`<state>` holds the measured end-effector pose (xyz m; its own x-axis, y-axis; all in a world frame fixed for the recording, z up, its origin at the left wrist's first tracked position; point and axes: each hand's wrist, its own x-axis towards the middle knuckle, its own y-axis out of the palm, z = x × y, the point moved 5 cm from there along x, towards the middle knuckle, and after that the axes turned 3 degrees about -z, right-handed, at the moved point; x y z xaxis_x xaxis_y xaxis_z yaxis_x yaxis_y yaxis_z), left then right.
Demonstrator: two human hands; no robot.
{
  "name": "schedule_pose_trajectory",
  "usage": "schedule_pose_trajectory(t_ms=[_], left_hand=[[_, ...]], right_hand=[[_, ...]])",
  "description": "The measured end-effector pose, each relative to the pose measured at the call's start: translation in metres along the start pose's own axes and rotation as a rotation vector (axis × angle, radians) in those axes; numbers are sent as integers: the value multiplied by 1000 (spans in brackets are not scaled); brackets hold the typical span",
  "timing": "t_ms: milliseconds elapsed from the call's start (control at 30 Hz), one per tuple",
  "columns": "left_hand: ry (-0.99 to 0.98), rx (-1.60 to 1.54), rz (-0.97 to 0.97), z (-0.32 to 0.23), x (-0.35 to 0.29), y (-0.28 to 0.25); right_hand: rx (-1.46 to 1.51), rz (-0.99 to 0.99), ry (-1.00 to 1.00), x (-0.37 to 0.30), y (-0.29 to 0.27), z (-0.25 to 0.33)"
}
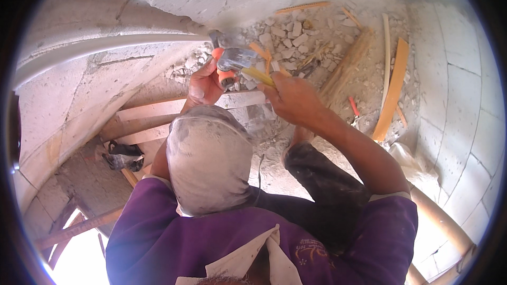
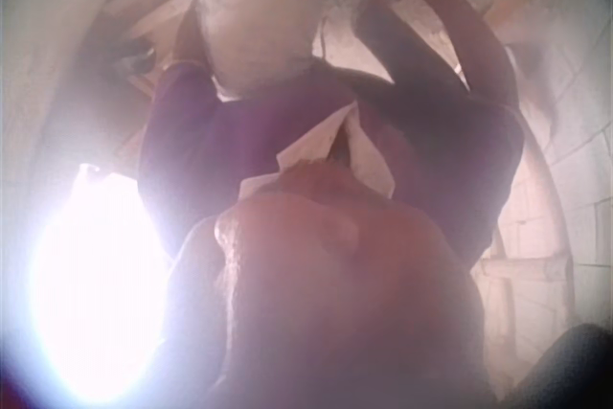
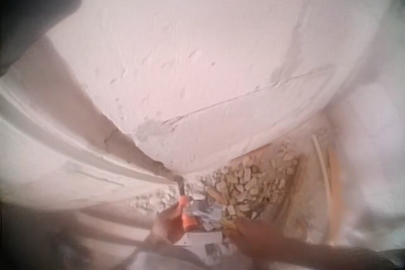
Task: The person uses a hammer and a chisel to chip away at a concrete wall to create a groove for a white pipe. They repeatedly strike the chisel to remove debris and clear the channel, then position the pipe into the groove.
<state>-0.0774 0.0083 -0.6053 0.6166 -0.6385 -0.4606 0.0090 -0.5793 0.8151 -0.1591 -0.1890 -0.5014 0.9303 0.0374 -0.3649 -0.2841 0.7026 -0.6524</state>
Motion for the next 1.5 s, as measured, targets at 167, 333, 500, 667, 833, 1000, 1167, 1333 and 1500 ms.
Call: schedule_pose_trajectory(t_ms=[167, 333, 500, 667, 833, 1000, 1167, 1333, 1500], left_hand=[[42, -81, 9, -5, 8, -12], [90, -147, 18, -13, 17, -10], [166, -119, -70, -17, 22, -15], [211, -169, -133, -20, 24, -11], [166, -96, -196, -26, 24, -5], [226, -115, -181, -33, 29, -3], [258, -70, -269, -35, 30, 1], [331, -92, -206, -39, 32, 15], [270, -105, -254, -30, 30, 14]], right_hand=[[-21, -21, -11, 3, 8, 1], [41, -57, 18, 5, 7, 0], [-5, -91, 10, 4, 8, 0], [-72, -139, -98, -7, 8, 7], [-113, -245, -312, -12, 1, 19], [-208, -329, -366, 3, -3, 19], [-127, -555, -598, -3, -15, 33], [-179, -288, -267, 15, -11, 30], [-158, -211, -197, 28, -5, 27]])
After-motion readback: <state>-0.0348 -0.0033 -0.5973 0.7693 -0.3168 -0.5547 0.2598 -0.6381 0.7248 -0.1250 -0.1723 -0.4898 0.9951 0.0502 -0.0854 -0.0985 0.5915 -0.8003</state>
